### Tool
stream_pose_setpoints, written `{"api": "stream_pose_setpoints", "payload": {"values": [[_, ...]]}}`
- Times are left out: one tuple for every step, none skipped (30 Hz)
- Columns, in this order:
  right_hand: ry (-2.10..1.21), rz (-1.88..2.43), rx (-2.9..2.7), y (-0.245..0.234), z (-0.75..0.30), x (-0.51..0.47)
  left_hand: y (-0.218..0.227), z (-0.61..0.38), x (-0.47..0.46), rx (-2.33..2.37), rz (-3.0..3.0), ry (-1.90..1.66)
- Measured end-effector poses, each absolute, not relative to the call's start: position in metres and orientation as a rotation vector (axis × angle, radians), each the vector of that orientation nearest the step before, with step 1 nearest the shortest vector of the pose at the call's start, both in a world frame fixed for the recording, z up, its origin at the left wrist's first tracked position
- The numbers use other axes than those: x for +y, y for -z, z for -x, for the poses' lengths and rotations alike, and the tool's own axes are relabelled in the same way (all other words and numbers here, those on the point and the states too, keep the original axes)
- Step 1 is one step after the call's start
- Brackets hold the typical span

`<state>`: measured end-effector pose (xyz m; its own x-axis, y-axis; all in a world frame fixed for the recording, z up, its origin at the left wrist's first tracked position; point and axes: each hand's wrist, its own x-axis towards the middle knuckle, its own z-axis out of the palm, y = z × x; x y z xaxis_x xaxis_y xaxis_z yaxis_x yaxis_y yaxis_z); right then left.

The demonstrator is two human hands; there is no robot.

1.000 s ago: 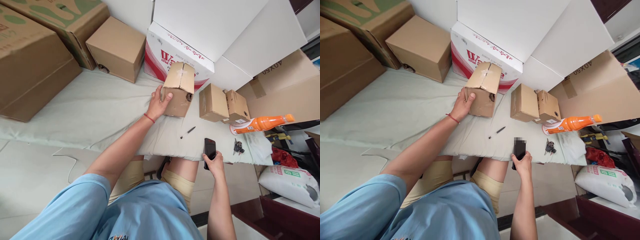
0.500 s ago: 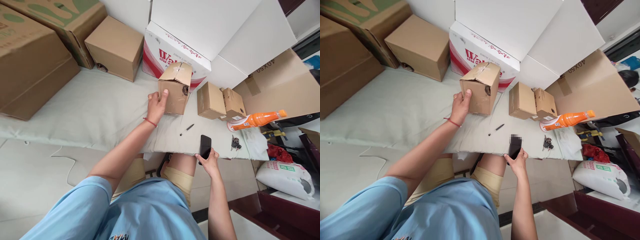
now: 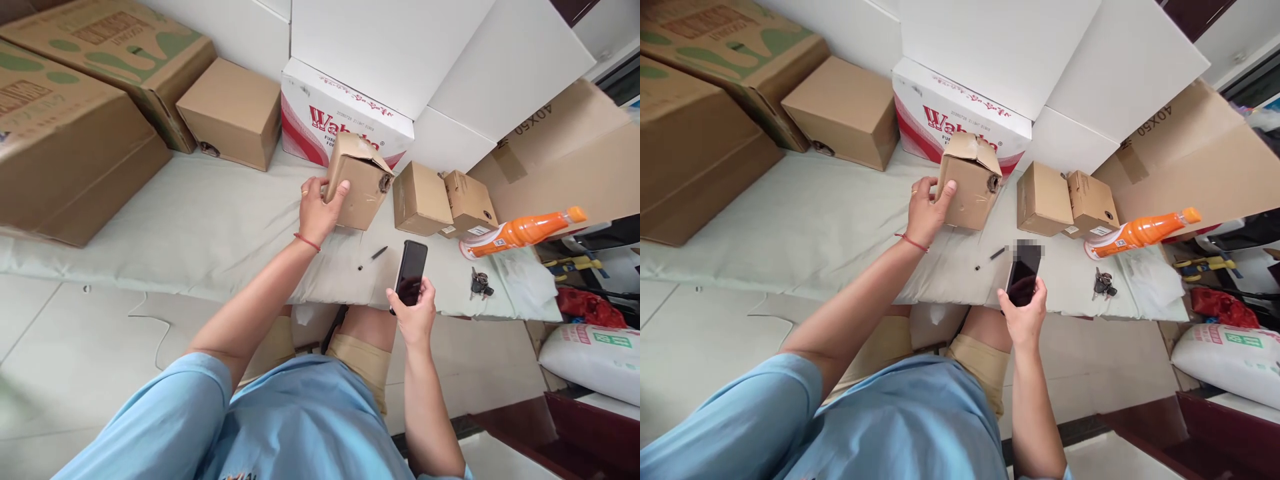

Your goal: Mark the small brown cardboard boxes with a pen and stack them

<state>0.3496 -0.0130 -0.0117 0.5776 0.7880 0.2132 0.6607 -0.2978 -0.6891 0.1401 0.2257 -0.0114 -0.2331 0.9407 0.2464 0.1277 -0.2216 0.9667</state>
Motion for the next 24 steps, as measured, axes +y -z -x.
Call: {"api": "stream_pose_setpoints", "payload": {"values": [[-0.239,1.964,-1.144,0.004,-0.339,-0.005,0.012,-0.14,0.226,1.356,-1.333,-1.533],[-0.248,1.891,-1.148,-0.004,-0.329,0.004,0.012,-0.14,0.226,1.371,-1.317,-1.537],[-0.23,1.825,-1.16,-0.012,-0.319,0.012,0.013,-0.14,0.226,1.393,-1.29,-1.537],[-0.21,1.77,-1.187,-0.018,-0.31,0.02,0.012,-0.14,0.226,1.415,-1.258,-1.532],[-0.18,1.728,-1.213,-0.023,-0.302,0.027,0.012,-0.14,0.226,1.436,-1.227,-1.52],[-0.151,1.699,-1.24,-0.027,-0.295,0.034,0.012,-0.141,0.226,1.454,-1.201,-1.505],[-0.125,1.682,-1.267,-0.03,-0.289,0.04,0.011,-0.142,0.227,1.466,-1.184,-1.489],[-0.099,1.672,-1.289,-0.032,-0.284,0.045,0.01,-0.143,0.227,1.471,-1.178,-1.475],[-0.071,1.665,-1.305,-0.034,-0.28,0.05,0.01,-0.144,0.227,1.469,-1.181,-1.463],[-0.047,1.657,-1.317,-0.035,-0.276,0.054,0.009,-0.144,0.228,1.465,-1.188,-1.455],[-0.027,1.647,-1.324,-0.036,-0.272,0.057,0.009,-0.144,0.228,1.459,-1.194,-1.452],[-0.007,1.635,-1.33,-0.036,-0.268,0.06,0.009,-0.145,0.228,1.453,-1.198,-1.451],[0.016,1.623,-1.334,-0.037,-0.264,0.062,0.009,-0.144,0.229,1.45,-1.199,-1.452],[0.043,1.616,-1.338,-0.039,-0.261,0.064,0.009,-0.144,0.229,1.448,-1.194,-1.454],[0.076,1.612,-1.343,-0.04,-0.257,0.065,0.009,-0.144,0.23,1.449,-1.186,-1.457],[0.111,1.609,-1.345,-0.041,-0.254,0.066,0.009,-0.144,0.23,1.45,-1.177,-1.461],[0.144,1.604,-1.346,-0.042,-0.251,0.067,0.009,-0.143,0.23,1.451,-1.172,-1.463],[0.176,1.6,-1.345,-0.043,-0.248,0.068,0.009,-0.143,0.23,1.453,-1.171,-1.464],[0.207,1.598,-1.344,-0.044,-0.245,0.069,0.008,-0.143,0.229,1.456,-1.174,-1.46],[0.237,1.599,-1.345,-0.045,-0.243,0.07,0.007,-0.143,0.229,1.461,-1.181,-1.451],[0.266,1.603,-1.347,-0.045,-0.242,0.07,0.006,-0.143,0.229,1.467,-1.19,-1.437],[0.288,1.609,-1.348,-0.046,-0.24,0.071,0.005,-0.143,0.228,1.471,-1.2,-1.42],[0.3,1.616,-1.347,-0.046,-0.239,0.072,0.004,-0.143,0.228,1.474,-1.208,-1.407],[0.297,1.621,-1.342,-0.046,-0.238,0.072,0.003,-0.142,0.228,1.476,-1.214,-1.4]]}}
